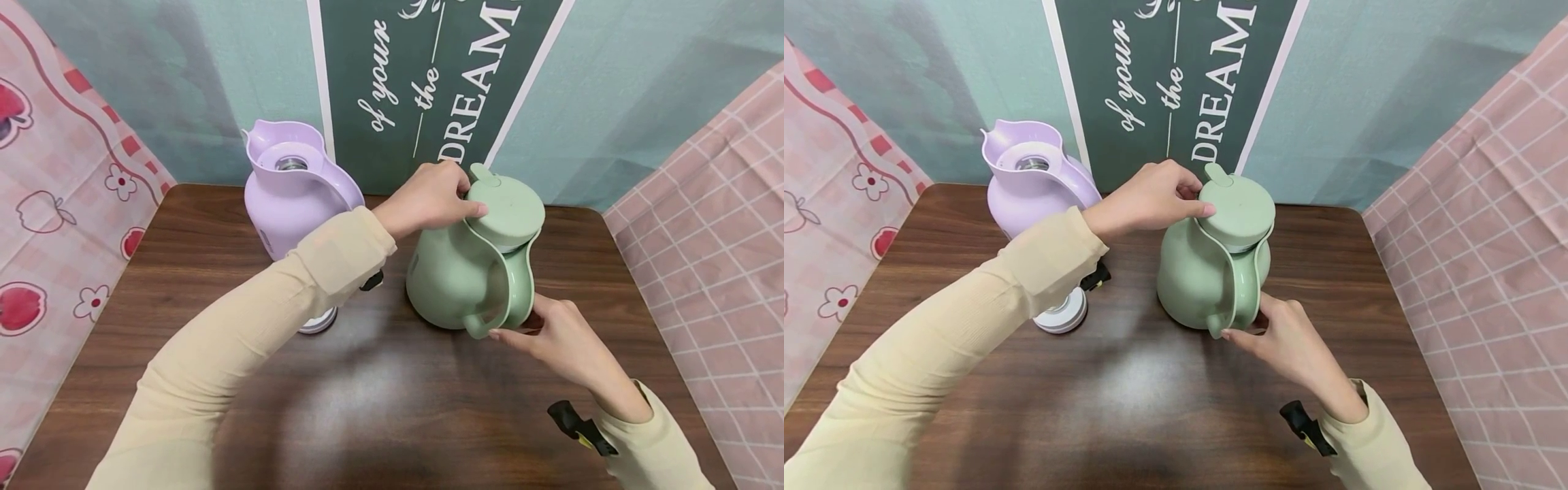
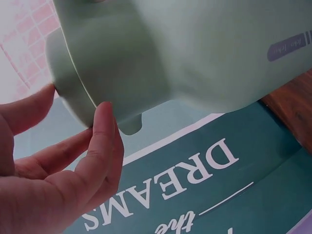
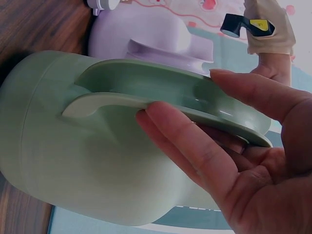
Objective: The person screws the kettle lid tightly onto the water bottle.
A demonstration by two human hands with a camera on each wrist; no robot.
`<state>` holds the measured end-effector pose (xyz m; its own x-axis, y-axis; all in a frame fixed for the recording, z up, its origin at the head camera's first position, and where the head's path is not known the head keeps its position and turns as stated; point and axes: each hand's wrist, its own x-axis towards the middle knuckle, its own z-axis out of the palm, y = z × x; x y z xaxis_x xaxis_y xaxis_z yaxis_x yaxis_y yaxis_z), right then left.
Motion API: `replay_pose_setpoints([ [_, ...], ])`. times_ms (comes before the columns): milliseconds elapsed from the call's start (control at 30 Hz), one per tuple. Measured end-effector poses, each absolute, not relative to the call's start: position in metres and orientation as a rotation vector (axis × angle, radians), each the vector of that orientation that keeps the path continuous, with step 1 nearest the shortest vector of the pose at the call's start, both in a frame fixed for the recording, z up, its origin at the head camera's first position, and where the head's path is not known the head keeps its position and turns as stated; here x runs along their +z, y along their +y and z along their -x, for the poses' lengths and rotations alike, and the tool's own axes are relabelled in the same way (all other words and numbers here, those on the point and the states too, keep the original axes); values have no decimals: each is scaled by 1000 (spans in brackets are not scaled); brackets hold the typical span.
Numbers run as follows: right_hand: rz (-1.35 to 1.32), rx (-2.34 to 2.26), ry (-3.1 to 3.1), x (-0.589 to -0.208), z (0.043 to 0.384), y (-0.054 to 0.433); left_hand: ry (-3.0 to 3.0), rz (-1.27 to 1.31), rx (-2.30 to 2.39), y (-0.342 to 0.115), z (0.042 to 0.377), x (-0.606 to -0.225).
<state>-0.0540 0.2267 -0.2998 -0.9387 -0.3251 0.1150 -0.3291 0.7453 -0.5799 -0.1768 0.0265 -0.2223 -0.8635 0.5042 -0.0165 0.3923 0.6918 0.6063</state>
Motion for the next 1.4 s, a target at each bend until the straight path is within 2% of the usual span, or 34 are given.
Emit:
replay_pose_setpoints([
  [400,-538,1009,-2959,-301,55,228,2696,-745,835,31,187,-224],
  [633,-539,993,-2958,-301,55,228,2726,-695,898,31,178,-223],
  [1000,-529,990,-2967,-301,55,228,2783,-764,832,33,173,-225],
  [1400,-530,995,-2964,-301,54,229,2658,-774,972,23,189,-224],
])
